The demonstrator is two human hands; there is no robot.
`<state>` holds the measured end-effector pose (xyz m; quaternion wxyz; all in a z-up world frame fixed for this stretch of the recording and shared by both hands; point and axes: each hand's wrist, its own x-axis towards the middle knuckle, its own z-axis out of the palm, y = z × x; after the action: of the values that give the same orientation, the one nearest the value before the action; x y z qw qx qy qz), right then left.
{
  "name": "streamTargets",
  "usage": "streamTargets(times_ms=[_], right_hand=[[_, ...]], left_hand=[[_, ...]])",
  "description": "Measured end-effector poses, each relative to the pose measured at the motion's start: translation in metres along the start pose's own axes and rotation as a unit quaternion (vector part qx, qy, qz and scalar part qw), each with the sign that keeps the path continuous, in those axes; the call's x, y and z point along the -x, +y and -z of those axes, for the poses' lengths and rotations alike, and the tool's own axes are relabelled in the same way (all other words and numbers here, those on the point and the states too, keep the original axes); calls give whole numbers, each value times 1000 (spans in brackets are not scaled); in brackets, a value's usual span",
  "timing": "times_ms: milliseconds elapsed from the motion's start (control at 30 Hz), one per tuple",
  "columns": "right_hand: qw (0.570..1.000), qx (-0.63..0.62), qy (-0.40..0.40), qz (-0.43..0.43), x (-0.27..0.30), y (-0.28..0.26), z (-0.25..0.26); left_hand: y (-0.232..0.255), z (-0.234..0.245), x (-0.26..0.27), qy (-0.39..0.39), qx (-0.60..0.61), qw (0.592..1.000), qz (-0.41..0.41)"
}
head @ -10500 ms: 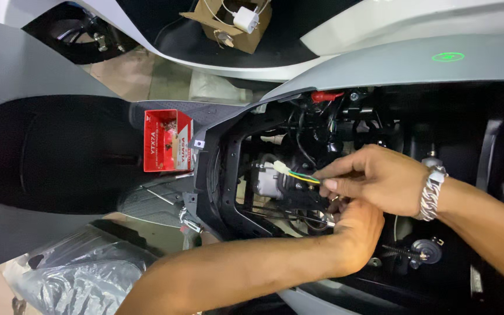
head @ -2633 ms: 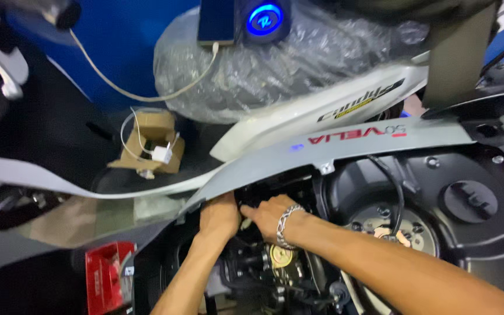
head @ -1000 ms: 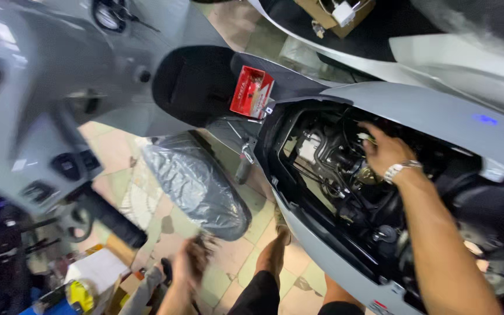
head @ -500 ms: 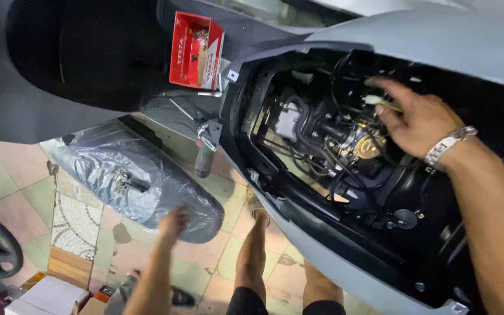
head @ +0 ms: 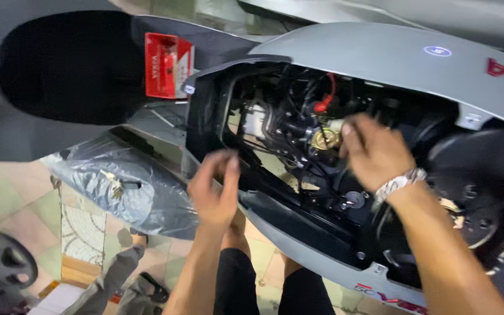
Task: The person manipulates wires, electrical connectors, and components inside the seat compartment of a motorcycle, connecting and arranging various colored cables by hand.
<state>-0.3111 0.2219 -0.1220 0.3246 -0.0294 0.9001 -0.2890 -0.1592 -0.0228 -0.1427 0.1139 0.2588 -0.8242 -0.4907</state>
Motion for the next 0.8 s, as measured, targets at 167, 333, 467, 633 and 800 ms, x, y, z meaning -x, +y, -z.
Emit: streamTargets(times_ms=[167,333,467,633,800], right_hand=[[986,-52,-98,-125,11,0,-28],[986,-28,-134,-93,2,9,-59],[970,116,-204,-66,0,12,-73],[952,189,-241,-32,3,2,-75],[933,154,-312,-90,2,-15,-71]], left_hand=[[-8,-88,-82,-144,-51,988,12],[-1,-154,-120,-247,-218,944,-23],[0,-171,-118,-264,-120,950,113],[-47,-144,-157,-285,-31,958,22],[-70,-148,-168,-362,-5,931,39]])
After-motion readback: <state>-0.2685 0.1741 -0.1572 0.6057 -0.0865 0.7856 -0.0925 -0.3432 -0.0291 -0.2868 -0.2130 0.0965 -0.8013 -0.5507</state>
